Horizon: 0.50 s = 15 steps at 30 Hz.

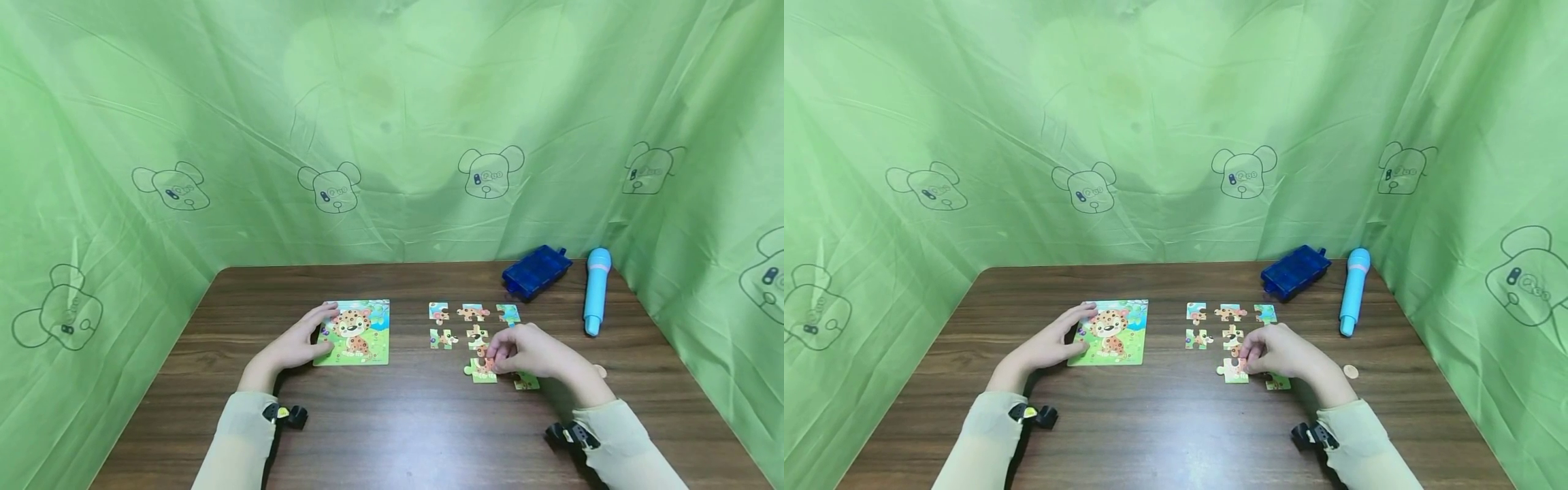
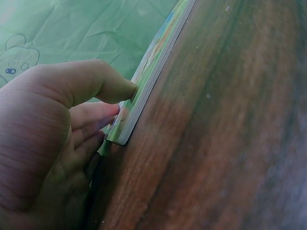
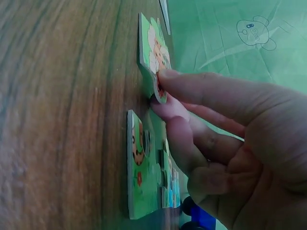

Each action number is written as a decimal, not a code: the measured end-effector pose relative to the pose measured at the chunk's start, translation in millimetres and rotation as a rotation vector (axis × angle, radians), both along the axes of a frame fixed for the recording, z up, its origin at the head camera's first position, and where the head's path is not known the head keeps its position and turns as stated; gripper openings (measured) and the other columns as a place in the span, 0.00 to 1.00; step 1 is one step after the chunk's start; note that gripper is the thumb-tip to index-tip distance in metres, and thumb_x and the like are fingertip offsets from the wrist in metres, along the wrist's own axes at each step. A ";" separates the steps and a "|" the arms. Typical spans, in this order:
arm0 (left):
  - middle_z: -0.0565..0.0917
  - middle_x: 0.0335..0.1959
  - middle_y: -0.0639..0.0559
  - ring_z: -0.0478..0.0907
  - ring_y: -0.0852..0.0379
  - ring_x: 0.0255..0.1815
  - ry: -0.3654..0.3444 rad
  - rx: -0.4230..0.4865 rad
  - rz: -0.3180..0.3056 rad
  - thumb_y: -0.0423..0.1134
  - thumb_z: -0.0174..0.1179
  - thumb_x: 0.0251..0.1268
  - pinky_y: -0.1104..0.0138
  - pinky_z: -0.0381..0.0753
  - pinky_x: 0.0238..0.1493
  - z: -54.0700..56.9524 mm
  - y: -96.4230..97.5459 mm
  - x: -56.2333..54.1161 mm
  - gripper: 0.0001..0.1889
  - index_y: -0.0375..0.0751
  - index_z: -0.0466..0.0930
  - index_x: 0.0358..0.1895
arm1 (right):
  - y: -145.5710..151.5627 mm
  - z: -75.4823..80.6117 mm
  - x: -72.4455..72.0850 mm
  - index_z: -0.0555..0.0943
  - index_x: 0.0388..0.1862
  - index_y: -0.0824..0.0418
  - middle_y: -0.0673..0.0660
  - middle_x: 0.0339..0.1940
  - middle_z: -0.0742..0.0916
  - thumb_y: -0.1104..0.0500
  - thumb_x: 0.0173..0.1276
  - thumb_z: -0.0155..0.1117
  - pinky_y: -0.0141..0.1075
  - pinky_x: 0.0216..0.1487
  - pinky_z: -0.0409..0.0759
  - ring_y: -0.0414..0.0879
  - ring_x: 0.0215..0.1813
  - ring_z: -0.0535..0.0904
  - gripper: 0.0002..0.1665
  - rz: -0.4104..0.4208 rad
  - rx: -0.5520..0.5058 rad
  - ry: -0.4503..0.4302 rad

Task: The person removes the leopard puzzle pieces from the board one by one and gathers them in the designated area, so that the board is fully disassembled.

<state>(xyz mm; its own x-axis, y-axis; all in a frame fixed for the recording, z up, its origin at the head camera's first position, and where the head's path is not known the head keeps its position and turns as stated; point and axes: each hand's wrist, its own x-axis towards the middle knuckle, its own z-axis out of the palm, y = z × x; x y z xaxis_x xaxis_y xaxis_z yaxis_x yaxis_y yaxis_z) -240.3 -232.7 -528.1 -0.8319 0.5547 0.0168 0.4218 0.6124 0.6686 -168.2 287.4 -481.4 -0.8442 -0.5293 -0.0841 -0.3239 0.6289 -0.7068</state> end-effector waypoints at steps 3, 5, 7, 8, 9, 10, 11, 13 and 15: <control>0.57 0.90 0.45 0.47 0.40 0.91 0.006 0.002 -0.002 0.37 0.68 0.73 0.39 0.56 0.84 0.1 -0.5 0.2 0.38 0.38 0.67 0.84 | -1.0 0.7 0.5 0.90 0.38 0.54 0.42 0.28 0.89 0.65 0.66 0.80 0.32 0.33 0.82 0.35 0.31 0.83 0.08 -0.015 0.015 0.019; 0.58 0.90 0.45 0.47 0.40 0.91 0.011 0.006 -0.003 0.37 0.68 0.73 0.38 0.56 0.84 0.3 -0.6 0.2 0.38 0.37 0.67 0.83 | -1.4 1.1 0.8 0.91 0.38 0.54 0.43 0.28 0.89 0.65 0.66 0.80 0.32 0.33 0.81 0.35 0.31 0.82 0.08 -0.022 0.018 0.021; 0.58 0.89 0.44 0.48 0.39 0.91 0.017 0.012 -0.004 0.37 0.68 0.72 0.38 0.56 0.84 0.4 -0.6 0.1 0.38 0.37 0.67 0.83 | -2.0 1.4 1.3 0.91 0.38 0.54 0.43 0.27 0.89 0.65 0.65 0.81 0.32 0.32 0.81 0.35 0.30 0.82 0.07 -0.023 0.021 0.020; 0.58 0.89 0.44 0.48 0.39 0.91 0.018 0.015 -0.005 0.37 0.68 0.72 0.38 0.56 0.84 0.5 -0.6 0.1 0.38 0.37 0.67 0.83 | -2.4 1.5 1.5 0.91 0.38 0.54 0.44 0.27 0.89 0.64 0.65 0.81 0.32 0.32 0.80 0.35 0.30 0.81 0.07 -0.023 0.024 0.020; 0.58 0.89 0.43 0.48 0.38 0.91 0.019 0.016 -0.004 0.37 0.68 0.72 0.37 0.56 0.84 0.6 -0.5 0.2 0.38 0.37 0.67 0.83 | -2.7 1.3 1.6 0.91 0.38 0.54 0.44 0.27 0.89 0.64 0.65 0.82 0.31 0.32 0.80 0.35 0.30 0.81 0.07 -0.022 0.026 0.021; 0.58 0.89 0.43 0.48 0.38 0.91 0.018 0.018 -0.004 0.37 0.68 0.72 0.37 0.56 0.84 0.8 -0.2 0.3 0.38 0.37 0.68 0.83 | -3.0 1.2 1.8 0.92 0.38 0.54 0.44 0.27 0.89 0.64 0.65 0.82 0.31 0.31 0.80 0.35 0.30 0.81 0.06 -0.016 0.026 0.026; 0.58 0.89 0.44 0.48 0.38 0.91 0.017 0.018 -0.003 0.37 0.68 0.73 0.37 0.56 0.84 0.9 0.0 0.4 0.38 0.37 0.68 0.83 | -3.4 0.9 1.9 0.92 0.38 0.55 0.44 0.27 0.88 0.63 0.65 0.82 0.31 0.31 0.80 0.35 0.29 0.81 0.06 -0.016 0.030 0.025; 0.58 0.89 0.44 0.48 0.38 0.91 0.016 0.020 -0.003 0.37 0.69 0.73 0.37 0.56 0.84 0.9 0.0 0.5 0.37 0.37 0.68 0.83 | -3.9 0.5 2.1 0.92 0.37 0.55 0.43 0.27 0.88 0.63 0.65 0.82 0.31 0.31 0.80 0.35 0.29 0.81 0.05 -0.016 0.037 0.023; 0.58 0.89 0.44 0.48 0.38 0.91 0.016 0.021 -0.002 0.37 0.69 0.72 0.37 0.56 0.84 0.8 -0.2 0.5 0.38 0.37 0.68 0.83 | -4.1 0.1 2.0 0.93 0.37 0.55 0.42 0.27 0.88 0.63 0.65 0.82 0.31 0.31 0.81 0.36 0.29 0.81 0.05 -0.017 0.035 0.013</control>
<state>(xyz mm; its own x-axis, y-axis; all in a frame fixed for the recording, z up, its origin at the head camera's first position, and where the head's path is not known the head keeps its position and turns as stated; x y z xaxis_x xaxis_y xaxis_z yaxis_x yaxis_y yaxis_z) -239.8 -232.9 -527.3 -0.8300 0.5562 0.0416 0.4341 0.5974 0.6743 -166.3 283.2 -481.3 -0.8545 -0.5114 -0.0915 -0.3217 0.6592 -0.6797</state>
